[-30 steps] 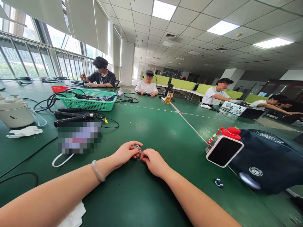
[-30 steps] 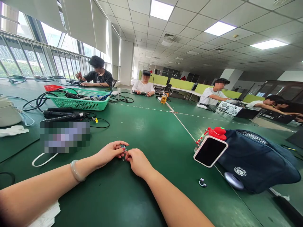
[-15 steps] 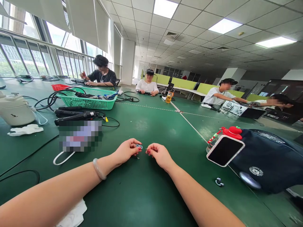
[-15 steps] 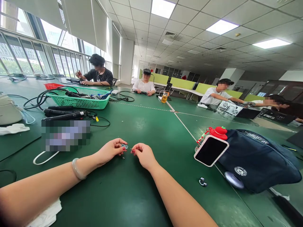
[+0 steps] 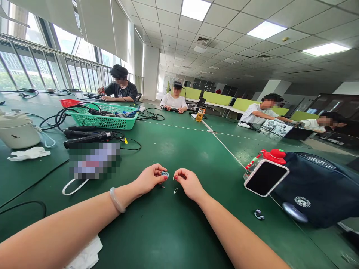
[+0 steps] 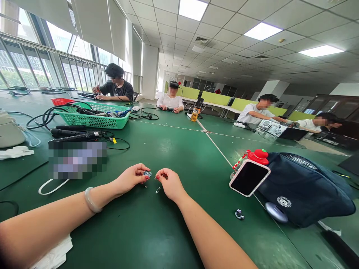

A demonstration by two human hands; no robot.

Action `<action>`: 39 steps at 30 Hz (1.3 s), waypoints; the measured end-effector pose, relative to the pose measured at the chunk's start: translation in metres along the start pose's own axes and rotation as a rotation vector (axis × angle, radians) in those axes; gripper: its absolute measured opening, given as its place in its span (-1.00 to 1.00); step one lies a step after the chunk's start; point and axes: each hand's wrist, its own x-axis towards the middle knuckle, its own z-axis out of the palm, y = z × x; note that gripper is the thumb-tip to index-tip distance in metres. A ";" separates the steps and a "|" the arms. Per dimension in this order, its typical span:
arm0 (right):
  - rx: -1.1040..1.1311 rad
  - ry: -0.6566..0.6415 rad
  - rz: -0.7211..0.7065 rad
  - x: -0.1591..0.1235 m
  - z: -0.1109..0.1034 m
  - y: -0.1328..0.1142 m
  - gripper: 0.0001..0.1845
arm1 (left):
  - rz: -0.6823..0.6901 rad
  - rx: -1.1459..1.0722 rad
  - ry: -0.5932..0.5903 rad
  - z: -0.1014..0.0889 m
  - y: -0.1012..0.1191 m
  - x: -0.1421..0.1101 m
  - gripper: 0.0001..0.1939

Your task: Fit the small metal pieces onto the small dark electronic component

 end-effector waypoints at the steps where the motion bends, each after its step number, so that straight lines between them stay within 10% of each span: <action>1: -0.026 0.007 -0.006 -0.001 0.000 -0.001 -0.89 | 0.002 -0.003 -0.002 0.000 0.000 0.000 -0.69; 39: -0.570 0.027 -0.305 -0.013 0.011 -0.016 -0.86 | 0.256 0.657 -0.030 -0.001 0.012 -0.011 -0.82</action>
